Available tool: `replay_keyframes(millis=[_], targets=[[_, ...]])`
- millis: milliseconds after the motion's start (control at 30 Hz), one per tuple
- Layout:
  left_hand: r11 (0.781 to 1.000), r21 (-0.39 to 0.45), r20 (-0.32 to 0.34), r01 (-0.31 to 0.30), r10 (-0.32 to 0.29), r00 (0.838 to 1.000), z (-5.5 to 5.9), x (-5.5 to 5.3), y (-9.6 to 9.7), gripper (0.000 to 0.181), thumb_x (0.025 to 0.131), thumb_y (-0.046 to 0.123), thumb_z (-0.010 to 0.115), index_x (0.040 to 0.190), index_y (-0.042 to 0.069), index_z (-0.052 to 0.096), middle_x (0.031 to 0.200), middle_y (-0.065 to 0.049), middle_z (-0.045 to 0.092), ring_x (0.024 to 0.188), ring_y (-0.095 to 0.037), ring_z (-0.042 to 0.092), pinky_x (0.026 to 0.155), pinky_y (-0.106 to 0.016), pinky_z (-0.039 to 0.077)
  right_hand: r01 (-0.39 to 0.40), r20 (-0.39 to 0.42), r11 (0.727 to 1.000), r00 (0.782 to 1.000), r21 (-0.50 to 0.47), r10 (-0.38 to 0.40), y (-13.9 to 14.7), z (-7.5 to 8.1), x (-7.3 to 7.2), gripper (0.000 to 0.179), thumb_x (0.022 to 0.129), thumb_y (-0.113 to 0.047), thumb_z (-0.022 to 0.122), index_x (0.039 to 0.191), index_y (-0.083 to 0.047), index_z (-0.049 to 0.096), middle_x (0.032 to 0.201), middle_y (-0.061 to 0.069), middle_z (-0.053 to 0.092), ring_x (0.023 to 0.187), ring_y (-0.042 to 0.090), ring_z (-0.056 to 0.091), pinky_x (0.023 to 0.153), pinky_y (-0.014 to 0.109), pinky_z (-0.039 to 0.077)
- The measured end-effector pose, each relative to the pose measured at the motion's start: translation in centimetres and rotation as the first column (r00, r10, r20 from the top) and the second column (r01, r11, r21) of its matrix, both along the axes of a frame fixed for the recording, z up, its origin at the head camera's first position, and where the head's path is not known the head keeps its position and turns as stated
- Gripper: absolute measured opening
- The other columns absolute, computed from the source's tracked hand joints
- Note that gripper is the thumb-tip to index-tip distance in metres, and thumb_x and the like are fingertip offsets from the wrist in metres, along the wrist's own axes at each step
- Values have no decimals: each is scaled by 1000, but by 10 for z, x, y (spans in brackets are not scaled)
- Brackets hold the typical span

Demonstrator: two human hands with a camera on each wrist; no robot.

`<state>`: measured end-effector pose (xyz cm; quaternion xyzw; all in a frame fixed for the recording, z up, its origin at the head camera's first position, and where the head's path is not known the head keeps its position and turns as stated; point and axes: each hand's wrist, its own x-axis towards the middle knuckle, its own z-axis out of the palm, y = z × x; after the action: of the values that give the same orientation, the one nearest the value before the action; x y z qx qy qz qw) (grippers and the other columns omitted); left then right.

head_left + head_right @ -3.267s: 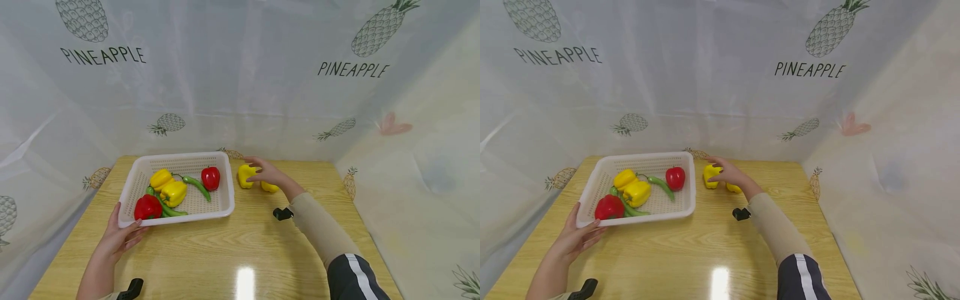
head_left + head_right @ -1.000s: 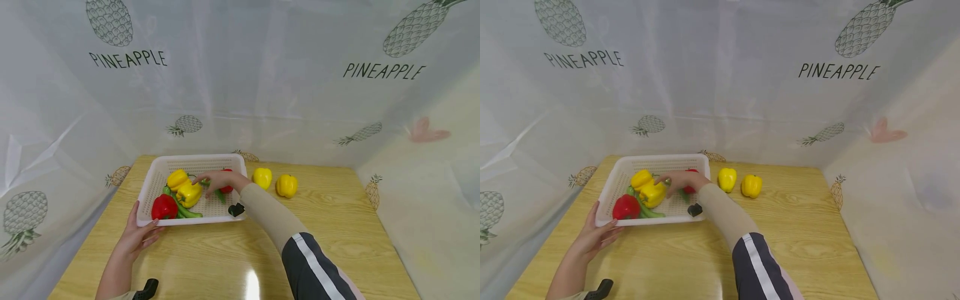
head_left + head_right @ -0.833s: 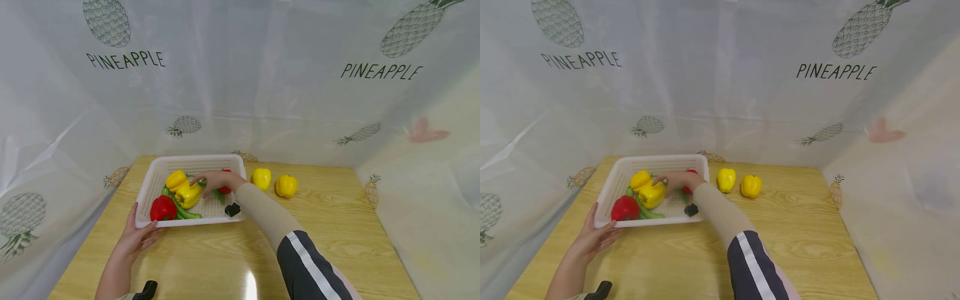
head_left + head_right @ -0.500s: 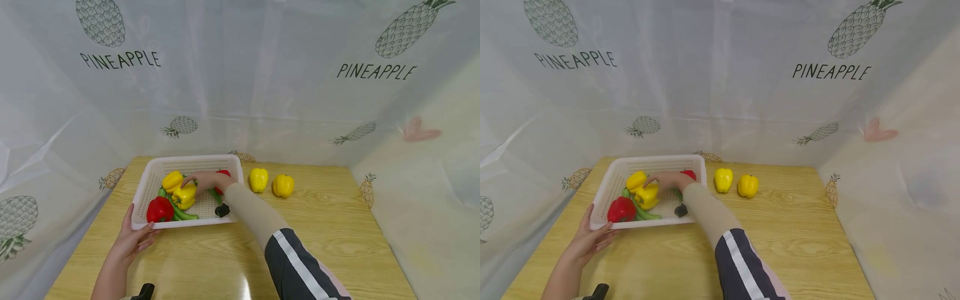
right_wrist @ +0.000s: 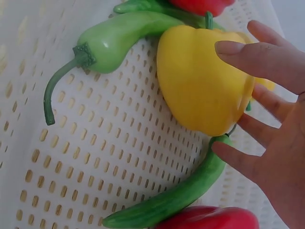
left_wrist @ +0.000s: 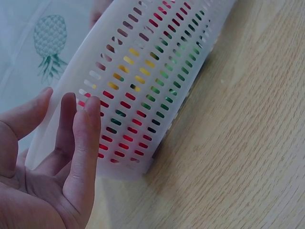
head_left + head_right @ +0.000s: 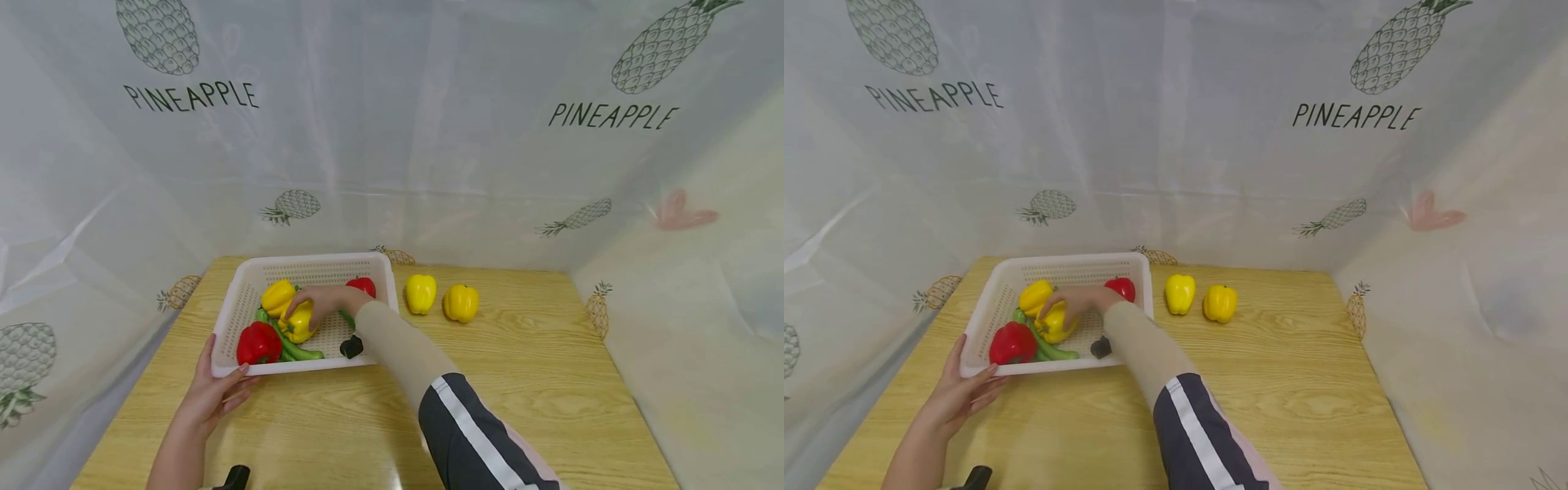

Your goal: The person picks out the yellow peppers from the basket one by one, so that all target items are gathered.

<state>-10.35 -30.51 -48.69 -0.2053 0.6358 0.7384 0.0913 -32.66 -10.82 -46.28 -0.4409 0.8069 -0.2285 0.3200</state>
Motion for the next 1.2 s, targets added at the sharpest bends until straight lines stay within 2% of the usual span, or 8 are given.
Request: replay_keyframes(millis=[233,433,733,1000,1200], targets=[[1000,-12,-4,4,-4,1000,1,0,0,101,97,17,62,146,54,-19,156,-18,10,90,-14,70,81,-35,56,-31,-9,999,999,13,31,-3,-2,-2,48,76,-5,82,118,-26,72,144,-2,40,130,13,32,107,28,31],[1000,-11,-3,1,-1,1000,0,0,0,101,97,16,61,146,54,-19,157,-18,7,90,-15,70,80,-35,56,-29,-5,999,1000,42,29,-1,-2,-2,48,77,-5,82,117,-29,71,146,-3,37,131,12,29,107,29,30],[1000,-11,-4,2,-2,1000,-1,0,-1,101,97,16,61,146,55,-19,157,-18,8,90,-15,70,81,-36,56,47,83,998,995,33,-50,7,4,-2,47,77,-3,82,112,-31,70,141,-8,41,125,11,35,106,27,33],[1000,-16,-4,8,-8,1000,-1,1,-1,102,97,17,62,146,56,-19,157,-18,10,90,-14,70,80,-35,56,31,142,999,989,28,-35,18,8,-3,52,79,3,77,119,-29,66,139,-6,41,119,12,37,96,23,40],[1000,-13,-1,10,-10,1000,0,0,0,101,97,17,61,146,56,-18,156,-16,10,89,-13,71,79,-34,56,30,143,998,989,61,-39,26,12,-2,56,80,3,77,122,-32,63,142,-4,40,118,13,37,96,25,40]])
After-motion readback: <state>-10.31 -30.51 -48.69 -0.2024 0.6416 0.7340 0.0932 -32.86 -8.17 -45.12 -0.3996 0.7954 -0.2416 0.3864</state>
